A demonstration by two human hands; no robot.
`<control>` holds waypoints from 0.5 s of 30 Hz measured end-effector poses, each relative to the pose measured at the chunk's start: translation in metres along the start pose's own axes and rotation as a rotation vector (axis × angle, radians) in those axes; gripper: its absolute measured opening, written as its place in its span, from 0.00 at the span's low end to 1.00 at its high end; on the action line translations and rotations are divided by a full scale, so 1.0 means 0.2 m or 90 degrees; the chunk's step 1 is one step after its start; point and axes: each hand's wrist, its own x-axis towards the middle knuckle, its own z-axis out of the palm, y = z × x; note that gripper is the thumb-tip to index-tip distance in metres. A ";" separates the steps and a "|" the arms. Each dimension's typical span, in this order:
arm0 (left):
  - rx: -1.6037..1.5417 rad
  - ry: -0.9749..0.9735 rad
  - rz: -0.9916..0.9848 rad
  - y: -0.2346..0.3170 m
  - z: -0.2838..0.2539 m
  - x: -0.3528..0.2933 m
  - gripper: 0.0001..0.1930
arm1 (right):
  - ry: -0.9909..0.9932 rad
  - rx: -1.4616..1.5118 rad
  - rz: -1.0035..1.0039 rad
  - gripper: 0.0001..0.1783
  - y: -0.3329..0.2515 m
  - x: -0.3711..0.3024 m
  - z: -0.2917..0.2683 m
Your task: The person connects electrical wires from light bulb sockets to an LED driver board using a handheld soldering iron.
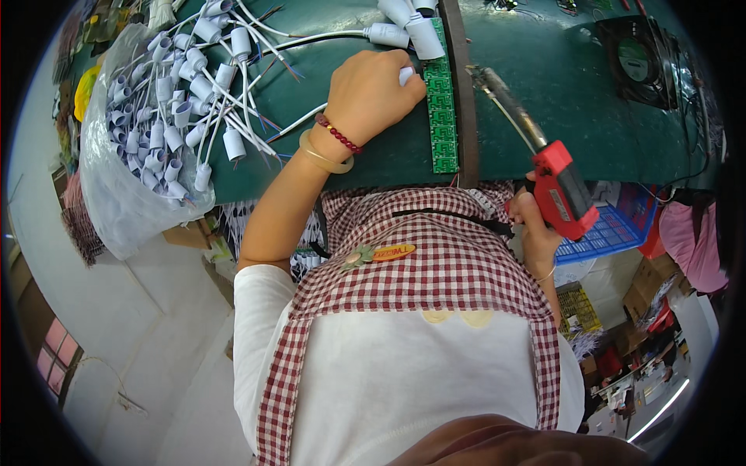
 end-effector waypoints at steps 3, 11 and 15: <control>-0.005 -0.010 -0.006 0.00 -0.01 -0.01 0.13 | 0.041 0.098 -0.083 0.16 -0.09 0.04 -0.05; 0.004 -0.053 -0.018 0.00 -0.01 -0.05 0.12 | 0.323 0.196 -0.420 0.14 -0.33 0.29 -0.45; -0.002 -0.026 -0.019 0.00 0.00 -0.05 0.11 | 0.377 0.162 -0.420 0.12 -0.29 0.53 -0.61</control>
